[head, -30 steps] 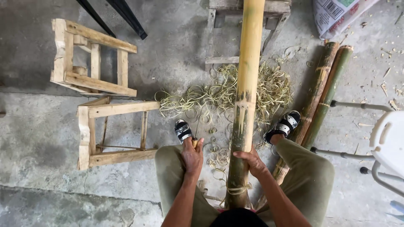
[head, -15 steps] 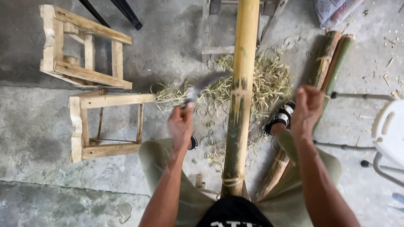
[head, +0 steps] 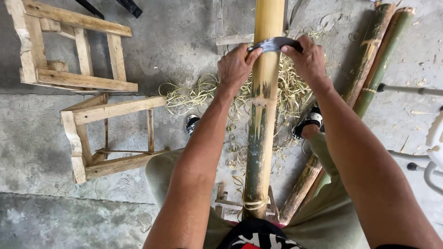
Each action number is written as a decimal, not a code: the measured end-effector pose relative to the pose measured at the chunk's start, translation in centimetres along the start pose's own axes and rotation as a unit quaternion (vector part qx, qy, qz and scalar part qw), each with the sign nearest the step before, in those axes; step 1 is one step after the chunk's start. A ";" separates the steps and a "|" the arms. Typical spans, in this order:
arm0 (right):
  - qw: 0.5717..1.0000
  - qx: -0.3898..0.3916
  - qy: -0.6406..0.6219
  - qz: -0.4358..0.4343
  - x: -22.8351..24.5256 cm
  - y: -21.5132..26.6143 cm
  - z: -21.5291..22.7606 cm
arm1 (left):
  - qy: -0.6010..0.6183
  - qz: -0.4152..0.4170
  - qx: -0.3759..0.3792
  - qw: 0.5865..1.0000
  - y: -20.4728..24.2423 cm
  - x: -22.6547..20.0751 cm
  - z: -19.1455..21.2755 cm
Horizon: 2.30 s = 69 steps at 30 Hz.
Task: The recorder is using a specialized drawknife or similar curved blade to shave and strip the outer layer and knots off a long bamboo stalk.
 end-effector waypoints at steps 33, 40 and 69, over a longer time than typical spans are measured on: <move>0.999 0.029 0.022 -0.007 -2.1 10.5 -2.4 | 0.018 -0.027 -0.007 0.999 11.2 -1.3 3.8; 0.988 -0.091 0.050 0.110 -1.7 0.7 -2.0 | -0.014 0.013 -0.004 1.000 2.0 -0.2 0.5; 0.986 -0.025 0.080 0.144 -10.5 42.4 -9.4 | -0.001 -0.080 0.150 0.985 40.0 -2.6 8.7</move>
Point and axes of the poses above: each hand's wrist, its own y-axis away from the middle knuckle, its own z-axis out of the back of the hand, x = y × z, the point moved 1 cm from there along -y, towards the middle knuckle, and after that the axes turned 13 degrees about -y, right-handed, at the moved point
